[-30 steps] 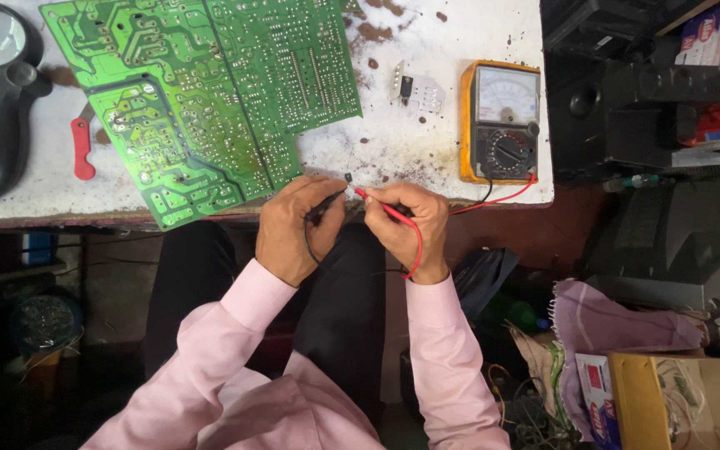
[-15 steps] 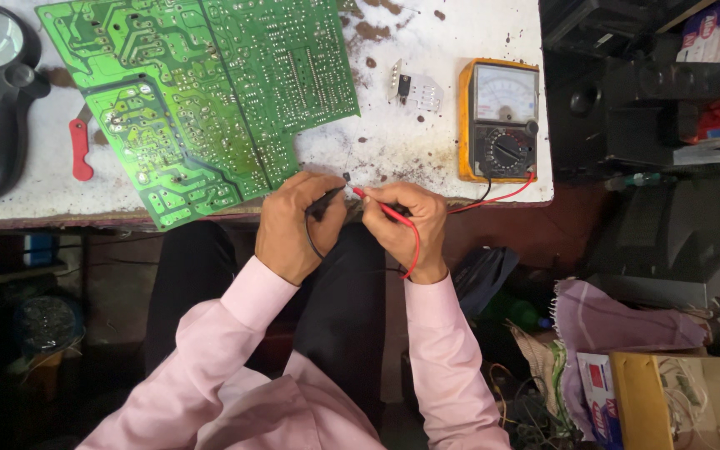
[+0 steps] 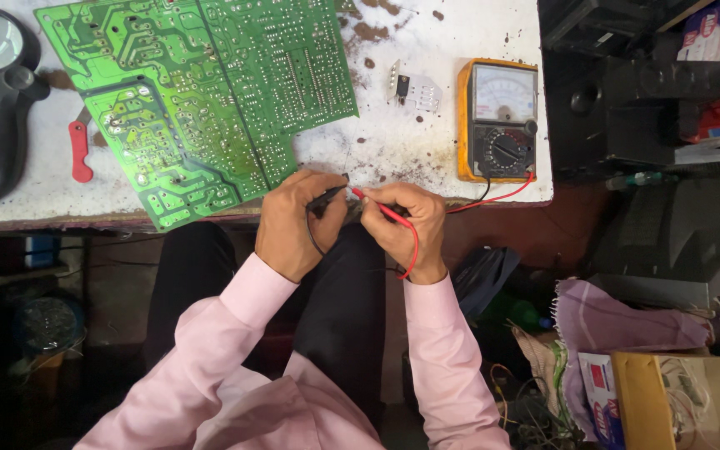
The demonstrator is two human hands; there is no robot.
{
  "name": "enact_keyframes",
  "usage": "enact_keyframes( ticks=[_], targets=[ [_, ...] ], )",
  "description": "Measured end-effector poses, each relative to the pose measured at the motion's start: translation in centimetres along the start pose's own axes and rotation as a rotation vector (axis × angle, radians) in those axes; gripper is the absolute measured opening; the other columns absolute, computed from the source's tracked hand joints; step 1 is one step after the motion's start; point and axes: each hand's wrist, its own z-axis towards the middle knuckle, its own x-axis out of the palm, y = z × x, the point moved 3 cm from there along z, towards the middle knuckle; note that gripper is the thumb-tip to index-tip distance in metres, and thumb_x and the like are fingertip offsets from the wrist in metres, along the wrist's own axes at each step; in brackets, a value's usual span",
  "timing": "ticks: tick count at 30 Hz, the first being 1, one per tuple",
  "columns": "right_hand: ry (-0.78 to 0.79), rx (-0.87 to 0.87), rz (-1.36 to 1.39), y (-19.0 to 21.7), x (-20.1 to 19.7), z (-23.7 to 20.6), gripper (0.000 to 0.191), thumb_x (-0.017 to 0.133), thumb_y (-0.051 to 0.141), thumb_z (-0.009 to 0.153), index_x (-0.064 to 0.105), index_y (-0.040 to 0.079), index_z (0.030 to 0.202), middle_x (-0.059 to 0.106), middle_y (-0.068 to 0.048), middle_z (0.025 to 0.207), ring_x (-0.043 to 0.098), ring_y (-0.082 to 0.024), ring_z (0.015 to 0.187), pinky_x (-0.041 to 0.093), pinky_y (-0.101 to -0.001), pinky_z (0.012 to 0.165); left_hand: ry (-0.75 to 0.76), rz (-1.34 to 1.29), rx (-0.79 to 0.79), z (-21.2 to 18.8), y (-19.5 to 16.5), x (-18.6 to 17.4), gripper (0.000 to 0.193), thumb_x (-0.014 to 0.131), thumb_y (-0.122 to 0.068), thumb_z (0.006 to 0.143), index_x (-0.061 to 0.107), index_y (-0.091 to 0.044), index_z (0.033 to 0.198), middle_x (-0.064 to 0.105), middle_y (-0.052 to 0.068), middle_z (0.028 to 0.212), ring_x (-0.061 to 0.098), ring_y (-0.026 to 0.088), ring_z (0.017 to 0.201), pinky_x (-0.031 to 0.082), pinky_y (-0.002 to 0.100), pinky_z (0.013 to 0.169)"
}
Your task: The person tests a small electronic component with a multimeter, then uses a soldering iron to apply solder to several points on a green circuit board. They continue testing the component and briefly handle a small cylindrical object before placing the circuit board aside.
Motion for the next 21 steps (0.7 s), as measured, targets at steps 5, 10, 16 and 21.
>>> enact_keyframes(
  ticks=[5,10,16,21],
  targets=[
    [-0.004,-0.004,-0.006,-0.03,0.02,-0.03,0.009,0.080,-0.001,0.081,0.077,0.003,0.088,0.076,-0.009,0.082,0.071,-0.011,0.070,0.056,-0.0248,0.066,0.014,-0.015,-0.052,-0.01,0.12,0.12,0.017,0.073,-0.005,0.087,0.074,0.000,0.103,0.072,0.017,0.097,0.073,0.031,0.083,0.057,0.036,0.073],
    [-0.002,0.002,0.010,-0.02,0.07,0.00,0.009,0.080,-0.001,0.081,0.077,0.002,0.089,0.076,-0.009,0.082,0.071,-0.011,0.071,0.056,-0.0247,0.066,0.007,-0.004,-0.028,0.07,0.04,0.10,0.017,0.073,-0.005,0.087,0.073,0.000,0.103,0.072,0.017,0.098,0.073,0.032,0.084,0.057,0.036,0.075],
    [-0.001,-0.007,-0.001,-0.04,0.04,0.00,0.009,0.080,-0.002,0.081,0.077,0.003,0.089,0.076,-0.009,0.083,0.072,-0.011,0.072,0.056,-0.0246,0.067,0.001,-0.031,-0.025,-0.13,0.11,0.07,0.017,0.073,-0.004,0.088,0.073,-0.001,0.104,0.073,0.016,0.098,0.074,0.030,0.085,0.058,0.035,0.075],
    [0.019,0.016,0.008,-0.30,0.02,-0.14,0.011,0.079,-0.002,0.081,0.078,0.003,0.090,0.076,-0.007,0.082,0.070,-0.009,0.070,0.055,-0.0229,0.065,-0.039,-0.061,-0.004,-0.47,0.22,-0.14,0.015,0.073,-0.003,0.088,0.073,-0.002,0.103,0.072,0.015,0.098,0.074,0.027,0.085,0.058,0.032,0.072]
  ],
)
